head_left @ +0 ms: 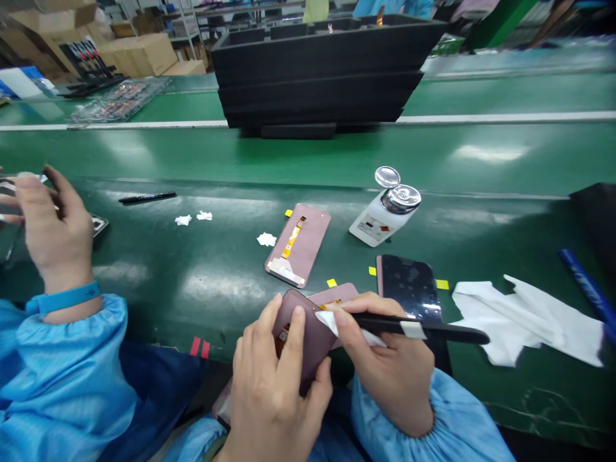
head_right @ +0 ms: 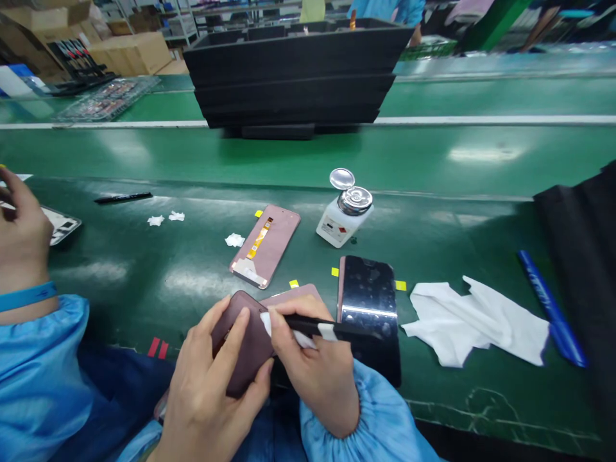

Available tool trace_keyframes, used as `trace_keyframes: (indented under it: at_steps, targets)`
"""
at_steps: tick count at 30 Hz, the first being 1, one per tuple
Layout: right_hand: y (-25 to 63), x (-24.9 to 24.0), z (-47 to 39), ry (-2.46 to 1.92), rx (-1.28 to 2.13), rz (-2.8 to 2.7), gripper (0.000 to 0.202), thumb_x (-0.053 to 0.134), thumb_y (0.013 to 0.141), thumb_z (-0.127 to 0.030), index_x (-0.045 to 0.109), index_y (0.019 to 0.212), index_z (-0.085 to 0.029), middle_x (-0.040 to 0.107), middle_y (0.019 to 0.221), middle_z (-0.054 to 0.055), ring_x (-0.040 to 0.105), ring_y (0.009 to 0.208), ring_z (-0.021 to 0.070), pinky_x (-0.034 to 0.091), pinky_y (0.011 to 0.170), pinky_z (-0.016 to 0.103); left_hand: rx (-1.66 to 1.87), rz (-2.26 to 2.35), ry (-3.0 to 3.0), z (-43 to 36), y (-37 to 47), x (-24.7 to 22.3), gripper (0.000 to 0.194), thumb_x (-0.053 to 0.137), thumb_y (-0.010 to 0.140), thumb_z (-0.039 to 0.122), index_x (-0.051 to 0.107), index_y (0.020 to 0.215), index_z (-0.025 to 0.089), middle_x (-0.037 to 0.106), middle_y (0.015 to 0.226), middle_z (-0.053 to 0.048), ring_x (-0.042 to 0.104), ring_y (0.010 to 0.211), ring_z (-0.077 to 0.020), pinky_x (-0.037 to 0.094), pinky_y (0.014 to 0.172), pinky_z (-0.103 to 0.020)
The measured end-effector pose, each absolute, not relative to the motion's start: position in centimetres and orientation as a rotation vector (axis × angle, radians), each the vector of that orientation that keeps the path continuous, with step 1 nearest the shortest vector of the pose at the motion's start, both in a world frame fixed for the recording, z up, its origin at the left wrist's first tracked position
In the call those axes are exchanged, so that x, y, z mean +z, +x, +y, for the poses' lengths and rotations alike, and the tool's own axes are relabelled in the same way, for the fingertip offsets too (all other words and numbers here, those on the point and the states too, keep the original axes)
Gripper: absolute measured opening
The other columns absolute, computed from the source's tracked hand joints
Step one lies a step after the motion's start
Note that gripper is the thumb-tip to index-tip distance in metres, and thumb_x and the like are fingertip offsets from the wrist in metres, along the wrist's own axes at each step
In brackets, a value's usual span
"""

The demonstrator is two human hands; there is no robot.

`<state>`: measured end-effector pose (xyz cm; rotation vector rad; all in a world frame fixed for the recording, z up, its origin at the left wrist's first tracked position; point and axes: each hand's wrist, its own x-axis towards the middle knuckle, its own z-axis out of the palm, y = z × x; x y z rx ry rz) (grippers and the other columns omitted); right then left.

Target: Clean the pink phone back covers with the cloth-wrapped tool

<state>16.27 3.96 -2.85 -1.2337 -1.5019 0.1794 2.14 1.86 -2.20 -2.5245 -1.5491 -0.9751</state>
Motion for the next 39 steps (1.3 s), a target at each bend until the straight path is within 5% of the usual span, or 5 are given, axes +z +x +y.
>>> trace_keyframes:
  at_steps: [12, 19, 31, 35, 39]
  targets:
    - [16.6, -2.5, 3.9, -1.233, 0.16, -1.471, 0.015, 0.056, 0.083, -0.005, 0.054, 0.091, -0.017, 0.059, 0.081, -0.003, 0.058, 0.079, 0.0041, 0.048, 0.075, 0.012, -0.956, -1.552, -2.52, 1.5, 2.0, -2.4, 0.048, 0.062, 0.078, 0.018, 0.051, 0.124, 0.008, 0.043, 0.13, -0.02, 0.05, 0.106, -0.0286, 0.048, 0.08, -0.044]
    - [17.2, -3.8, 3.8, -1.292, 0.202, -1.398, 0.011, 0.06, 0.084, -0.014, 0.06, 0.094, -0.018, 0.064, 0.091, 0.001, 0.062, 0.089, 0.0101, 0.049, 0.081, 0.021, -1.251, -1.855, -2.564, 2.1, 0.2, -2.3, 0.058, 0.053, 0.084, 0.026, 0.035, 0.138, 0.01, 0.041, 0.133, -0.015, 0.044, 0.122, -0.0194, 0.044, 0.1, -0.034]
    - [16.0, -1.4, 3.6, -1.186, 0.299, -1.423, 0.005, 0.059, 0.085, -0.015, 0.055, 0.086, -0.018, 0.065, 0.083, 0.0, 0.063, 0.084, 0.0092, 0.051, 0.08, 0.019, -0.889, -1.782, -2.284, 2.6, -1.6, -1.9, 0.065, 0.053, 0.079, 0.05, 0.041, 0.14, 0.03, 0.056, 0.113, -0.011, 0.055, 0.106, -0.03, 0.053, 0.066, -0.044]
    - [15.9, -1.7, 3.3, -1.157, 0.308, -1.408, 0.006, 0.06, 0.084, -0.014, 0.056, 0.087, -0.017, 0.064, 0.086, 0.001, 0.062, 0.087, 0.0073, 0.05, 0.079, 0.014, -1.088, -1.981, -2.452, 1.4, -1.3, -3.0, 0.058, 0.046, 0.085, 0.045, 0.039, 0.141, 0.034, 0.06, 0.108, -0.009, 0.059, 0.095, -0.0273, 0.051, 0.057, -0.041]
    - [16.0, -1.9, 3.6, -1.034, 0.417, -1.393, 0.015, 0.059, 0.082, -0.006, 0.056, 0.091, -0.017, 0.065, 0.091, -0.001, 0.063, 0.09, 0.0078, 0.051, 0.084, 0.017, -1.296, -2.069, -2.65, 1.3, -1.3, -4.1, 0.051, 0.02, 0.096, 0.034, 0.034, 0.144, 0.024, 0.062, 0.101, -0.013, 0.061, 0.073, -0.0193, 0.05, 0.052, -0.034]
